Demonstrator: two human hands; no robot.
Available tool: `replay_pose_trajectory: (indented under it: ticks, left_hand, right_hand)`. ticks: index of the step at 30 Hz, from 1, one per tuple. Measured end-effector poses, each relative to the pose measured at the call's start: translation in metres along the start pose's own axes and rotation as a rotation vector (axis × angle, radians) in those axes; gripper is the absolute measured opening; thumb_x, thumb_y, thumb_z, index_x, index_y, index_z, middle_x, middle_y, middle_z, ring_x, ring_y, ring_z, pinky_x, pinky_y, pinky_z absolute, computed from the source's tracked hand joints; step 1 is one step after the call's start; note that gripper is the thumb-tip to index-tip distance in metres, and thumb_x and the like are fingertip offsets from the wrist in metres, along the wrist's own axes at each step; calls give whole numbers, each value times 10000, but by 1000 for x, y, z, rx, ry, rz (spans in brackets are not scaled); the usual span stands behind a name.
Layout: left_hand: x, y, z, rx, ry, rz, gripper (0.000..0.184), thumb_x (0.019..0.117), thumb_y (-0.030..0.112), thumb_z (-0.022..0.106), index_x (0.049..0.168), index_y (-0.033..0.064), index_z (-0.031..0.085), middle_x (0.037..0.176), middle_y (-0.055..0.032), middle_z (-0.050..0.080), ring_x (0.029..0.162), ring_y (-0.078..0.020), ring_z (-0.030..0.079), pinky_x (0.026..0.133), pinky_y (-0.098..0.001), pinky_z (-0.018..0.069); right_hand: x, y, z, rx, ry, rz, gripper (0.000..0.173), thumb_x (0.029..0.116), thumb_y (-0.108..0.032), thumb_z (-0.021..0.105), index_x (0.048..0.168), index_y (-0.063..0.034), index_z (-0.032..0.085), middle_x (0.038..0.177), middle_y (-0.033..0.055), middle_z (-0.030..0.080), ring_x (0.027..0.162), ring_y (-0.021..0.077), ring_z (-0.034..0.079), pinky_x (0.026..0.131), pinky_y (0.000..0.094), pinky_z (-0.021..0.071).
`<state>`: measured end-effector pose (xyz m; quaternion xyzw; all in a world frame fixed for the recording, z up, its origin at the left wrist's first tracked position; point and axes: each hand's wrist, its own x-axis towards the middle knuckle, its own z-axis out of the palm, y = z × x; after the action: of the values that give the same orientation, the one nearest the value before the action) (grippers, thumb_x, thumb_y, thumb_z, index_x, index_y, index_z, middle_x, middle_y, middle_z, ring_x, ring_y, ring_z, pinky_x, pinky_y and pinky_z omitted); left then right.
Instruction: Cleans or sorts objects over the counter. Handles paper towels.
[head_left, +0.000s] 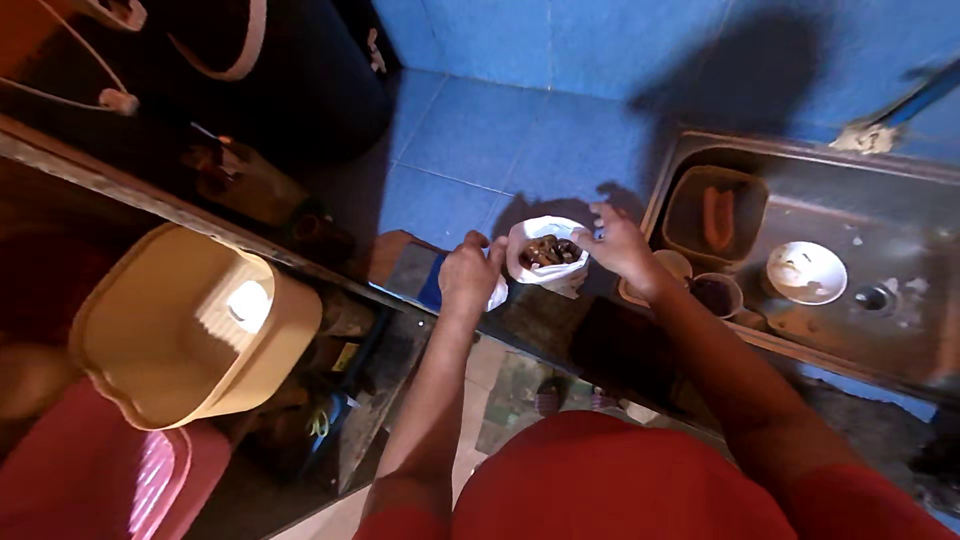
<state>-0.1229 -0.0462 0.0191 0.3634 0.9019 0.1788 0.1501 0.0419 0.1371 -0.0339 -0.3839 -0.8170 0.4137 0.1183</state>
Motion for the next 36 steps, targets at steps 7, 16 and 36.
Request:
replay_pose_trajectory:
  ticks: [7, 16, 36]
  left_hand:
    - [-5, -17, 59, -403, -123, -109, 409, 1017, 287, 647, 1269, -36, 632, 1176, -258, 681, 1123, -398, 653, 1004, -598, 491]
    - [-9, -23, 58, -590, -75, -186, 338, 1015, 232, 646, 1222, -36, 644, 1138, -223, 683, 1063, -330, 656, 966, -549, 505]
    - [-62, -25, 59, -518, -110, -131, 303, 1018, 227, 638, 1219, 1, 652, 1063, -187, 711, 967, -310, 692, 892, -543, 547]
  right_hand:
    - [-20, -6, 16, 12, -120, -21, 280, 1063, -221, 567, 1109, 32, 678, 990, 230, 685, 943, 370, 669, 874, 591, 515]
    - [-18, -12, 4, 119, -26, -2, 293, 1063, -230, 567, 1203, 0, 682, 1054, 200, 706, 876, 298, 706, 836, 510, 580]
    - [-68, -8, -11, 126, -43, -41, 261, 1061, -216, 584, 1225, -31, 669, 1042, 177, 704, 817, 266, 702, 764, 477, 594]
